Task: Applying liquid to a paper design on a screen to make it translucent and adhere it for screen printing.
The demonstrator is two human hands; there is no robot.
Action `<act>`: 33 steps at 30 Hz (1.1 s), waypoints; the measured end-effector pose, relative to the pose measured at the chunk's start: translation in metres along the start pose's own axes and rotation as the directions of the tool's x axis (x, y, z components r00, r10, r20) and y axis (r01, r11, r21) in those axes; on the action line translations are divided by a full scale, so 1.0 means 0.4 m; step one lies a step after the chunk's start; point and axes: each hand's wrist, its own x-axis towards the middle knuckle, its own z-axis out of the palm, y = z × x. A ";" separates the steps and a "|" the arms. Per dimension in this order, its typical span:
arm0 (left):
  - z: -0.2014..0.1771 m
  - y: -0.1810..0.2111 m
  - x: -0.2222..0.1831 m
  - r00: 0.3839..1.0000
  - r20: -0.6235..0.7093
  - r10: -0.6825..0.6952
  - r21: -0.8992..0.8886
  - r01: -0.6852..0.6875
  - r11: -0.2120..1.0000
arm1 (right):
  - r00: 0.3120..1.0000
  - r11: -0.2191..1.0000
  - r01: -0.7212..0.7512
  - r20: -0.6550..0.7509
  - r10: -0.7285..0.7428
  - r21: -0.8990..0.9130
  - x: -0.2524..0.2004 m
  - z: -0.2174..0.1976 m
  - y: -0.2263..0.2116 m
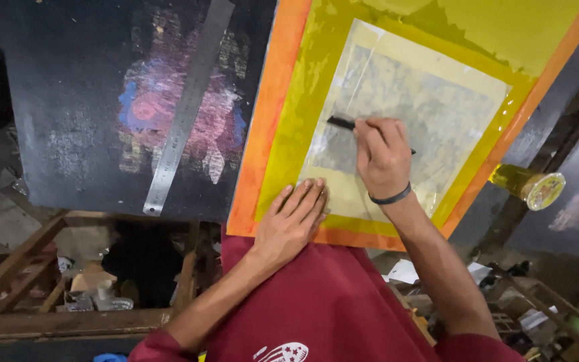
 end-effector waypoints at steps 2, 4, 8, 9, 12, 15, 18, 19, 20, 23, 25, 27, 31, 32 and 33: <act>-0.002 -0.004 0.003 1.000 -0.005 0.008 -0.018 -0.008 1.000 | 1.000 1.000 0.015 -0.003 -0.015 0.008 0.037 0.000 0.014; -0.006 -0.004 0.009 1.000 -0.004 0.017 -0.041 -0.017 0.999 | 1.000 1.000 0.024 -0.004 -0.024 0.015 0.068 -0.001 0.028; -0.015 -0.002 0.022 1.000 0.011 -0.009 -0.041 0.010 0.999 | 0.999 0.999 0.037 -0.009 -0.037 0.004 0.114 0.004 0.054; -0.017 -0.002 0.023 1.000 0.011 -0.012 -0.050 0.013 0.999 | 0.999 0.999 0.037 -0.014 -0.036 0.005 0.123 0.006 0.060; -0.008 -0.002 0.021 1.000 0.017 -0.025 -0.048 0.026 0.998 | 0.998 0.998 0.056 -0.031 -0.055 0.006 0.151 0.007 0.069; -0.020 -0.005 0.035 1.000 0.010 -0.021 -0.061 0.021 0.998 | 0.998 0.998 0.062 -0.024 -0.062 0.003 0.163 0.016 0.091; -0.028 0.003 0.036 0.999 0.012 -0.039 -0.058 0.039 0.998 | 0.997 0.997 0.072 -0.014 -0.072 0.008 0.190 0.016 0.108; -0.029 0.001 0.037 0.999 0.010 -0.039 -0.056 0.039 0.998 | 0.997 0.997 0.074 -0.015 -0.074 0.008 0.195 0.022 0.119; -0.029 0.000 0.039 0.999 0.001 -0.033 -0.063 0.033 0.997 | 0.996 0.997 0.081 -0.025 -0.082 -0.015 0.202 0.027 0.131; -0.043 -0.018 0.027 0.996 0.085 0.030 -0.015 -0.029 0.999 | 0.995 0.995 0.097 -0.028 -0.098 -0.012 0.232 0.022 0.133; -0.049 -0.025 0.018 0.980 0.180 0.083 0.037 -0.091 0.995 | 0.994 0.994 0.106 -0.023 -0.106 0.013 0.251 0.019 0.134; -0.048 -0.024 0.014 0.981 0.177 0.078 -0.012 -0.077 0.997 | 0.991 0.992 0.127 -0.041 -0.127 -0.006 0.265 0.023 0.147; -0.064 -0.014 0.017 0.988 0.134 0.079 -0.026 -0.076 0.997 | 0.996 0.997 0.077 -0.036 -0.077 0.013 0.256 -0.003 0.152; -0.066 -0.011 0.017 0.990 0.121 0.072 -0.052 -0.066 0.996 | 0.994 0.992 0.107 -0.039 -0.105 0.060 0.248 -0.031 0.120; -0.067 -0.013 0.018 0.992 0.109 0.064 -0.078 -0.056 0.995 | 0.990 0.985 0.136 -0.044 -0.132 0.108 0.243 -0.055 0.089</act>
